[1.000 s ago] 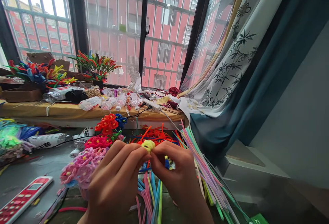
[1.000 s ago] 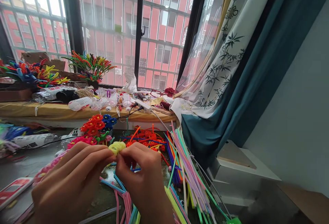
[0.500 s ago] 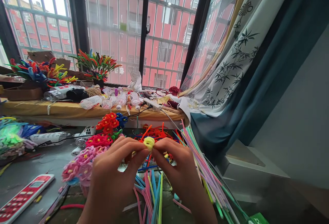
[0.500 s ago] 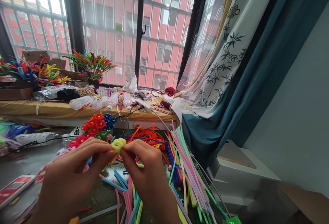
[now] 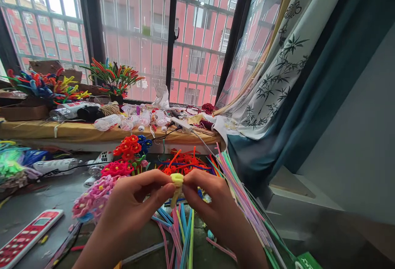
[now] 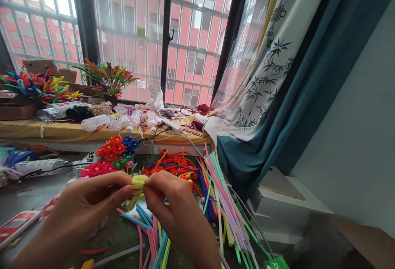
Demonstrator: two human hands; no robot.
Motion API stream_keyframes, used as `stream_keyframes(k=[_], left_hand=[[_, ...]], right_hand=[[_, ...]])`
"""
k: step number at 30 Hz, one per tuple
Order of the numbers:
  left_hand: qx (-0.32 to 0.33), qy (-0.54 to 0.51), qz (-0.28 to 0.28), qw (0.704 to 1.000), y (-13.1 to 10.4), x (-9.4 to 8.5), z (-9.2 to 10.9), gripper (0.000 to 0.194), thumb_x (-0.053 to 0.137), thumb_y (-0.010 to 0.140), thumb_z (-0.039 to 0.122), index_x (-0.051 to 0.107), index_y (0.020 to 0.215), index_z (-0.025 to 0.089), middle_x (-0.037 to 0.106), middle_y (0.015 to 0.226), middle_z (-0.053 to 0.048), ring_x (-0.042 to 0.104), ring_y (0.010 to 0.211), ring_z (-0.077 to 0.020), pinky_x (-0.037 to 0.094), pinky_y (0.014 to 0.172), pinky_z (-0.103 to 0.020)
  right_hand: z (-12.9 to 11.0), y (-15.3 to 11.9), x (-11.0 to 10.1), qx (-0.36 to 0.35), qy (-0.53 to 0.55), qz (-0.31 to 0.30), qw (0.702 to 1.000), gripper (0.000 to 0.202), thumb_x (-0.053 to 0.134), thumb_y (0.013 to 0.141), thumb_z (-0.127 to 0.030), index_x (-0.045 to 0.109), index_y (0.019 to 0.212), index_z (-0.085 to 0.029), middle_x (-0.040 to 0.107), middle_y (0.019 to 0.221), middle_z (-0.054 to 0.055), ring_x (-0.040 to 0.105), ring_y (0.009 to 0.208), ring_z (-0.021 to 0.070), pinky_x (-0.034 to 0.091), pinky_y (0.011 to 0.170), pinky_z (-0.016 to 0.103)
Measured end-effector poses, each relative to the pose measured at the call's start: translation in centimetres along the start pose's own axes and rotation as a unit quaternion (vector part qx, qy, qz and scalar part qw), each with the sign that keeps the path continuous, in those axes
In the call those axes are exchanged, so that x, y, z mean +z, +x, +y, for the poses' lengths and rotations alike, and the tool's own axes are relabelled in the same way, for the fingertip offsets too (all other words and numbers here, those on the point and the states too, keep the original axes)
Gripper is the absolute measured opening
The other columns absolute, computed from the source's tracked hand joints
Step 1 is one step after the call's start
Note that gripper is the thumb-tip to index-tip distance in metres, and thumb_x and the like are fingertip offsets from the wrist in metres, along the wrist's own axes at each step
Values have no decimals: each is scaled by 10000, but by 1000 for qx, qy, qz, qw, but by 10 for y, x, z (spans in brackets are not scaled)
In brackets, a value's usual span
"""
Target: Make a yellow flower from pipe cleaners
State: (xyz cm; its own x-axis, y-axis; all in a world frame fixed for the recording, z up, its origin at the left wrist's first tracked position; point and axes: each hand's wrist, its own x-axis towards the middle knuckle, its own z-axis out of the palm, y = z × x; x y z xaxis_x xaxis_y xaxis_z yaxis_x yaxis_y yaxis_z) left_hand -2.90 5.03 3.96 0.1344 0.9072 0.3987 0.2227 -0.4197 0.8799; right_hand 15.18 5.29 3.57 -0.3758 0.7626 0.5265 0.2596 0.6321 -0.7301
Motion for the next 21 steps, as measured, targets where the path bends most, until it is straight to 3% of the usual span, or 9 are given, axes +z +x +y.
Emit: stream_keyframes(k=[9,17,19,21], left_hand=[[-32,-90,22,995,0,4,-2,84,838,684,288,790,707,223,674,595,42,564,578,-96,426,518,-131],[-84,-168,81,979,-6,13,3,268,776,748,457,794,760,190,722,654,-9,594,610,-122,452,537,-173],[-59,-125,94,986,-5,13,3,247,768,757,447,793,779,202,726,658,-4,593,583,-117,427,497,-172],[5,-49,128,990,-5,11,3,190,743,788,417,784,798,231,735,689,10,593,566,-111,421,482,-176]], right_hand=[[-4,-1,9,12,7,23,1000,196,532,940,-155,543,748,-195,487,681,-62,439,622,91,335,584,190],[-3,3,18,-5,-17,84,996,207,523,925,-192,561,721,-189,518,643,-50,454,575,93,329,540,195],[0,5,20,7,-10,109,994,204,529,915,-206,568,715,-185,520,621,-48,448,560,96,329,528,199],[3,5,21,34,18,140,989,203,535,919,-239,578,729,-182,516,612,-48,441,552,97,326,518,202]])
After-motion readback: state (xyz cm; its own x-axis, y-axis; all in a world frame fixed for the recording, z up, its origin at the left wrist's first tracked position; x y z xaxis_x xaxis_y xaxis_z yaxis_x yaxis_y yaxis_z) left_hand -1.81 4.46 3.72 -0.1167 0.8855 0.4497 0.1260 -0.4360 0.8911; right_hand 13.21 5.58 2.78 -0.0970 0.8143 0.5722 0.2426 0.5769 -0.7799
